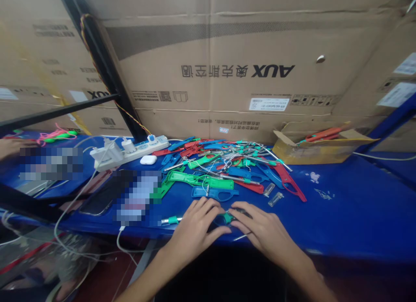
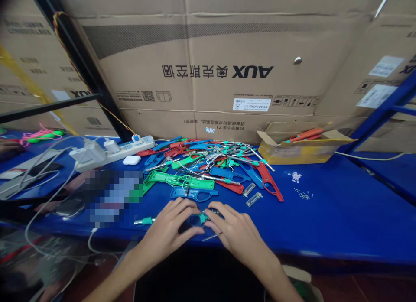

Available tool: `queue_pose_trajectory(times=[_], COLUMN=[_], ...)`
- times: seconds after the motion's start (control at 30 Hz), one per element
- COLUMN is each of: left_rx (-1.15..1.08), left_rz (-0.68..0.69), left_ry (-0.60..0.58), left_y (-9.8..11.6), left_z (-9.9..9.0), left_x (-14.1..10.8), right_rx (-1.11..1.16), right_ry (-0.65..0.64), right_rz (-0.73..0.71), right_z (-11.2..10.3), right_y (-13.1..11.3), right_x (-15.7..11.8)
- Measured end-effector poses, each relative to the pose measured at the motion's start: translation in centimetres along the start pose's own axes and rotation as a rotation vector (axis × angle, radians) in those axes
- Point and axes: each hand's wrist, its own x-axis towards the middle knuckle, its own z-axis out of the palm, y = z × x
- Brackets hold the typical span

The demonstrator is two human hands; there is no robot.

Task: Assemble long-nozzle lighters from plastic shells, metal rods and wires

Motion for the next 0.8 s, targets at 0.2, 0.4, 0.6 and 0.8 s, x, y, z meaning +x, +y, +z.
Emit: queue_pose_trajectory(times=[0.2,0.4,0.6,0.8], left_rx=[-0.068,-0.07,0.039,0.08], left_rz=[0.03,0.01,0.046,0.046], left_ry=[0.103,0.132,0.085,0.065], left_y=[-0.5,-0.9,-1.3,-1.0], left_z=[0.1,-0.4,-1.2,-0.8], left_x=[-0.2,-0.6,-0.9,-0.9], right_rx=[0.029,0.038,0.046,-0.043], right_ry=[-0.011,0.0,0.0,0.043], right_rz=[0.01,0.011,0.022,0.049], right_z=[0.0,0.1,0.0,-0.1], right_y=[0.1,0.2,-0.1,-0.3], right_x=[0.1,0.0,0.1,0.4])
